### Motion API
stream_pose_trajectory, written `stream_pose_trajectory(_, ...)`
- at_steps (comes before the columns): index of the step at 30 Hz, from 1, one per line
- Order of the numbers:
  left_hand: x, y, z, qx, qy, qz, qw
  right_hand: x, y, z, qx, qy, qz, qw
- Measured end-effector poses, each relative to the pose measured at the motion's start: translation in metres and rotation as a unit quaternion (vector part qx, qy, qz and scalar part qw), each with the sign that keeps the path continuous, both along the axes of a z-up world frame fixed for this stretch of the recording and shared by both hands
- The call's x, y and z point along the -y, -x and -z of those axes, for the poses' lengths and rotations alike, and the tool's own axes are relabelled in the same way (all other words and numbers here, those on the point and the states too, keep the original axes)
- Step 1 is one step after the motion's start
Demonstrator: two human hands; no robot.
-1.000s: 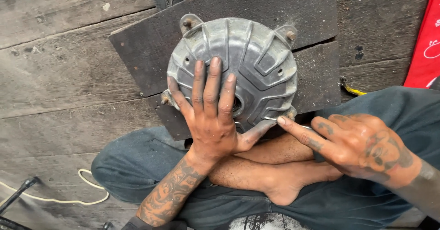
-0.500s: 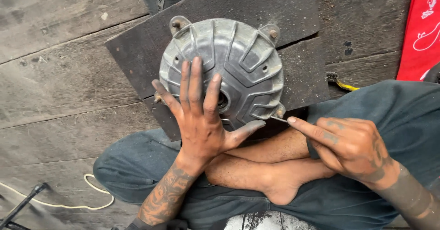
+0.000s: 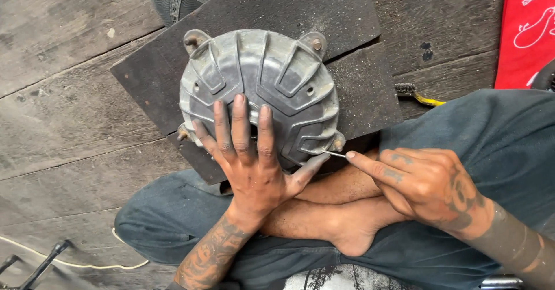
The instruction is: A person uses a thin metal pick to clean out debris from small holes in a circular metal engine component.
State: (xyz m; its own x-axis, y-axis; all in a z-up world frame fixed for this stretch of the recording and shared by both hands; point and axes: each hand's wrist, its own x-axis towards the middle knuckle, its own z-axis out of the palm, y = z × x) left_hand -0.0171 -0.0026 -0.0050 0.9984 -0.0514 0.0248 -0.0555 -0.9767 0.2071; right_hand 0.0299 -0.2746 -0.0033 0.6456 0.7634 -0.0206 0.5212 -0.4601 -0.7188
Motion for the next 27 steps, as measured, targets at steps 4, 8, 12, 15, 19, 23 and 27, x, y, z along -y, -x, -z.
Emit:
stream_pose_trajectory(4,-0.003,0.001,0.003,0.009,0.004,0.021,1.0,0.001,-0.003,0.006,-0.022,-0.023,-0.02,0.999)
stream_pose_trajectory(8,-0.002,0.0,0.002,0.003,0.0,0.028,1.0,-0.004,0.004,0.008,-0.011,-0.015,-0.021,1.0)
stream_pose_trajectory(12,-0.001,-0.001,0.003,-0.001,-0.004,0.029,1.0,-0.014,0.022,0.003,0.021,0.02,0.034,0.999)
stream_pose_trajectory(15,-0.003,-0.003,0.0,-0.008,-0.001,0.034,0.999,-0.02,0.031,0.004,0.042,0.023,0.064,0.997)
stream_pose_trajectory(19,-0.005,-0.004,-0.004,-0.014,0.016,0.041,0.999,-0.009,0.019,0.009,-0.021,-0.049,0.05,0.997)
stream_pose_trajectory(23,-0.006,-0.002,-0.003,-0.022,0.008,0.037,0.999,0.0,0.011,0.015,-0.043,-0.068,0.022,0.997)
stream_pose_trajectory(27,-0.007,-0.001,-0.003,-0.022,0.002,0.037,0.999,0.004,0.006,0.02,-0.043,-0.078,-0.001,0.996)
